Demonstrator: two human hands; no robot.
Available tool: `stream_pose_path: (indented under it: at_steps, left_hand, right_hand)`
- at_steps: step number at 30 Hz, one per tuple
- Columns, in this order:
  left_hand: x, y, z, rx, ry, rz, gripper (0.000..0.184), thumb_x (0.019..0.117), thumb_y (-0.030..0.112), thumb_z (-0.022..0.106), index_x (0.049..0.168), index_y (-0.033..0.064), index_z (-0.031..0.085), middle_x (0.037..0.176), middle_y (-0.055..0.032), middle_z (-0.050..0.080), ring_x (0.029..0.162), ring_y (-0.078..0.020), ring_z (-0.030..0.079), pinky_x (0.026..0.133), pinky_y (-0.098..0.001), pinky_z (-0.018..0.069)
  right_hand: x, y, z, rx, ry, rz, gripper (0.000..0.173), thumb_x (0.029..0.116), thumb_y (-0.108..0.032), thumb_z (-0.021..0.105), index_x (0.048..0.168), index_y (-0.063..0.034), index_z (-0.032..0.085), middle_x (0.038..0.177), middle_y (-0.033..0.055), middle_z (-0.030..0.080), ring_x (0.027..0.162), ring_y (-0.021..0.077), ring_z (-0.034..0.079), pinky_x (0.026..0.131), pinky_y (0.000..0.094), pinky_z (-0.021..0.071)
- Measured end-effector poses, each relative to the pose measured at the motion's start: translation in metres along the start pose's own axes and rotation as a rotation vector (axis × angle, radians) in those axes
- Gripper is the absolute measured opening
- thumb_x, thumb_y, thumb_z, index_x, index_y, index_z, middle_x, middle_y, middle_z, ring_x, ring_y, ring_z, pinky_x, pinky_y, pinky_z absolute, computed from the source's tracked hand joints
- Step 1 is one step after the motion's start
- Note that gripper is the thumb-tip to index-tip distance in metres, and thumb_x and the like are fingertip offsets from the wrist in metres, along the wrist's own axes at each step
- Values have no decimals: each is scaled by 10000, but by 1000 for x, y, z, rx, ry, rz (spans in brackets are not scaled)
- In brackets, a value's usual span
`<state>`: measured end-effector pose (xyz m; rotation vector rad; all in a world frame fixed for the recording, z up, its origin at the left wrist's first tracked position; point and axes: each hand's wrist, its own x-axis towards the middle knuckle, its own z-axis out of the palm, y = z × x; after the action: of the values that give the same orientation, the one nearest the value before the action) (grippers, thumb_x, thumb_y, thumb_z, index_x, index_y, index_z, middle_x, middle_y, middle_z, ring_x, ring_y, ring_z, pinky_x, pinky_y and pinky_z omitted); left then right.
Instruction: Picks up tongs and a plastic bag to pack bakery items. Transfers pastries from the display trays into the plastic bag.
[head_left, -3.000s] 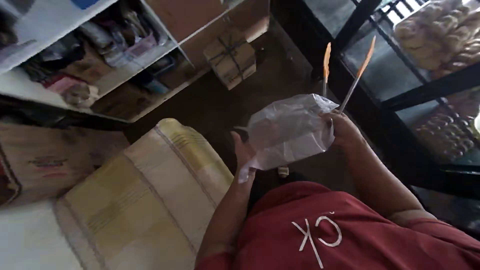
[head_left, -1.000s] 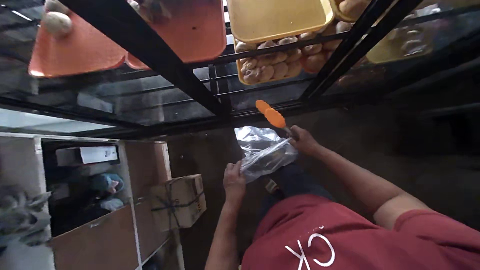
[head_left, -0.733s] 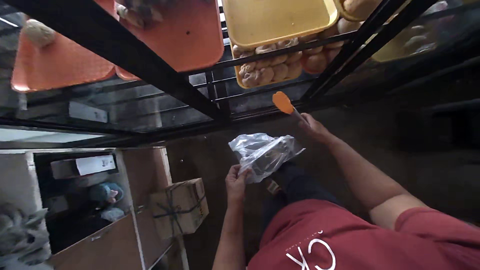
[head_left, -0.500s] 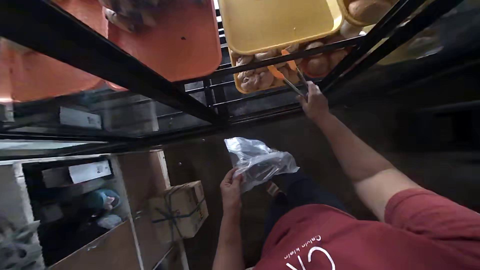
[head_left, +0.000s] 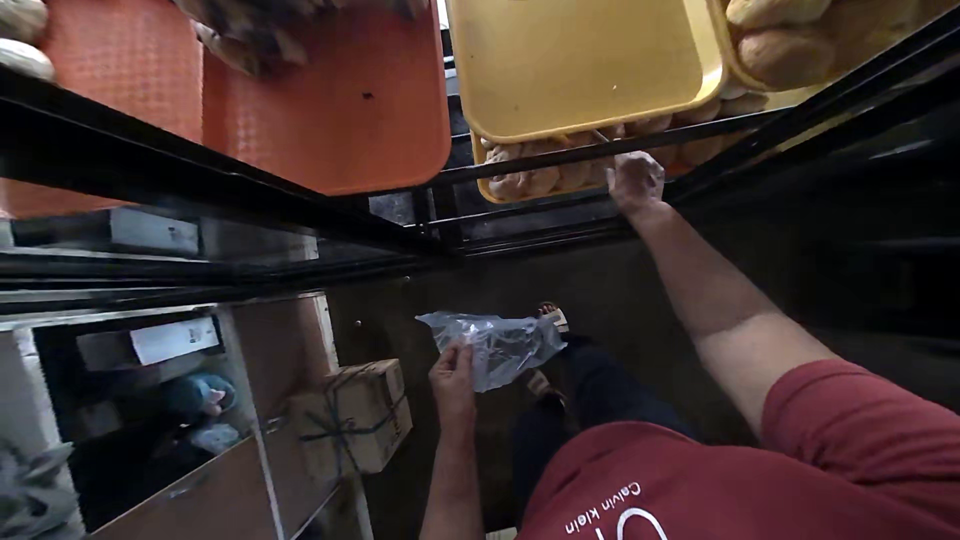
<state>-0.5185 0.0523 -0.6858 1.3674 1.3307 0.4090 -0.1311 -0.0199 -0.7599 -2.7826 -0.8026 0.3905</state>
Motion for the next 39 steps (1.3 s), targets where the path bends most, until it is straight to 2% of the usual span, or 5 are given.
stream_pose_path:
  at_steps: [10, 15, 20, 29, 39]
  left_hand:
    - [40, -2, -7, -185, -130, -70, 87, 1042, -11, 464, 1036, -1, 550, 749, 10, 682, 653, -37, 654, 625, -186, 555]
    - [44, 1, -26, -135, -148, -13, 145, 1059, 59, 492, 1170, -1, 563, 854, -4, 685, 685, -44, 633, 653, -213, 547]
    - [36, 8, -36, -173, -171, 32, 142, 1085, 142, 479, 1143, 56, 576, 866, 27, 688, 722, -34, 648, 685, -214, 563]
    - [-13, 9, -32, -127, -435, 191, 157, 1074, 109, 484, 1062, 48, 628, 825, 24, 687, 700, -49, 641, 673, -233, 563]
    - [8, 20, -71, -196, -288, 234, 216, 1075, 72, 426, 976, 81, 618, 721, 60, 668, 644, -55, 668, 667, -236, 602]
  right_hand:
    - [-79, 24, 31, 556, 107, -25, 383, 1022, -169, 611, 1357, 14, 604, 1206, 252, 689, 1070, 379, 694, 975, 532, 528]
    - [-162, 23, 40, 894, -2, 2, 407, 1017, -145, 602, 1381, 32, 557, 1036, 159, 682, 744, 133, 617, 670, 308, 544]
    - [-249, 21, 29, 888, -209, -216, 373, 973, -42, 638, 1333, 44, 595, 923, 125, 660, 680, 96, 566, 628, 264, 513]
    - [-289, -44, 59, 461, -456, -254, 340, 991, -216, 679, 1304, -83, 680, 1130, 165, 728, 1034, 345, 701, 931, 594, 536]
    - [-276, -60, 23, 464, -491, -256, 437, 979, -273, 703, 1361, -81, 613, 1136, 179, 703, 1027, 348, 685, 920, 580, 534]
